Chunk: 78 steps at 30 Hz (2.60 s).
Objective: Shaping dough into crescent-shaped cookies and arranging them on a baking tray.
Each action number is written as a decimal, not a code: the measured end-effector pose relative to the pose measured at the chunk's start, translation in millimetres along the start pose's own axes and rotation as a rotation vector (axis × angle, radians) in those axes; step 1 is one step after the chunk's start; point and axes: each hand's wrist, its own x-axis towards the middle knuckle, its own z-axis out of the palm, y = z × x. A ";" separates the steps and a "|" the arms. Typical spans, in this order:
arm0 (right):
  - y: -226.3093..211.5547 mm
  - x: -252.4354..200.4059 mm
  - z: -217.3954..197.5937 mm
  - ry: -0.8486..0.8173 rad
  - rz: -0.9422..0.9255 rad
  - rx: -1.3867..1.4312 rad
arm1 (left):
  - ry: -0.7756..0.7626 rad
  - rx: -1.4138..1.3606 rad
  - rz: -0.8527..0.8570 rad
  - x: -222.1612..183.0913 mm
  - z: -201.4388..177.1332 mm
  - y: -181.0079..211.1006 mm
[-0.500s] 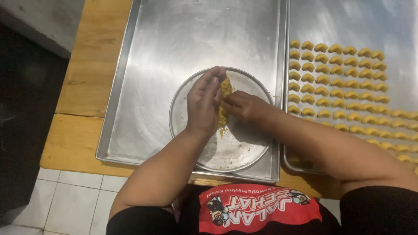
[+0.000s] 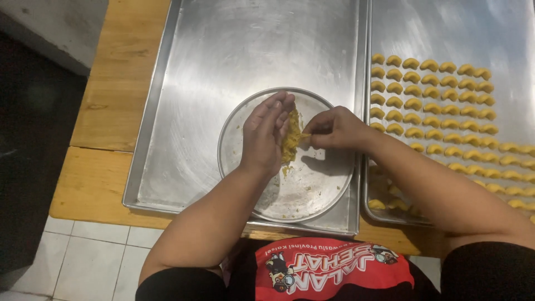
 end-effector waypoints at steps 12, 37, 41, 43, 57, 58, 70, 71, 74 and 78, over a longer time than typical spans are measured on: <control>7.7 1.1 24.8 0.135 0.074 -0.292 | 0.014 -0.027 -0.023 0.1 -0.8 0.3; -26.6 -52.4 39.9 0.479 -0.649 -0.207 | -0.362 -0.548 -0.316 3.2 6.6 -63.4; -39.6 -63.0 26.3 0.507 -0.631 -0.222 | -0.459 -0.632 -0.379 0.6 5.8 -67.9; -47.1 -69.5 7.5 0.500 -0.571 -0.013 | -0.527 -0.656 -0.405 -2.1 10.0 -57.9; -12.6 -43.2 15.4 0.442 -0.402 -0.138 | -0.070 -0.500 -0.130 46.6 -11.7 -19.3; -1.5 -38.2 24.9 0.440 -0.399 -0.137 | -0.067 -0.501 -0.132 43.1 -9.2 -18.0; 14.0 -3.9 49.7 0.147 -0.292 -0.400 | -0.440 -0.634 -0.207 34.1 -15.4 -9.8; 14.5 -4.0 45.8 0.125 -0.213 -0.320 | -0.444 -0.624 -0.214 33.9 -14.4 -10.5; 26.9 -4.9 49.2 0.122 -0.088 -0.154 | -0.473 -0.593 -0.217 34.0 -12.7 -14.9; 40.7 -0.9 60.7 0.175 -0.013 0.056 | -0.517 -0.582 -0.187 32.8 -12.3 -19.9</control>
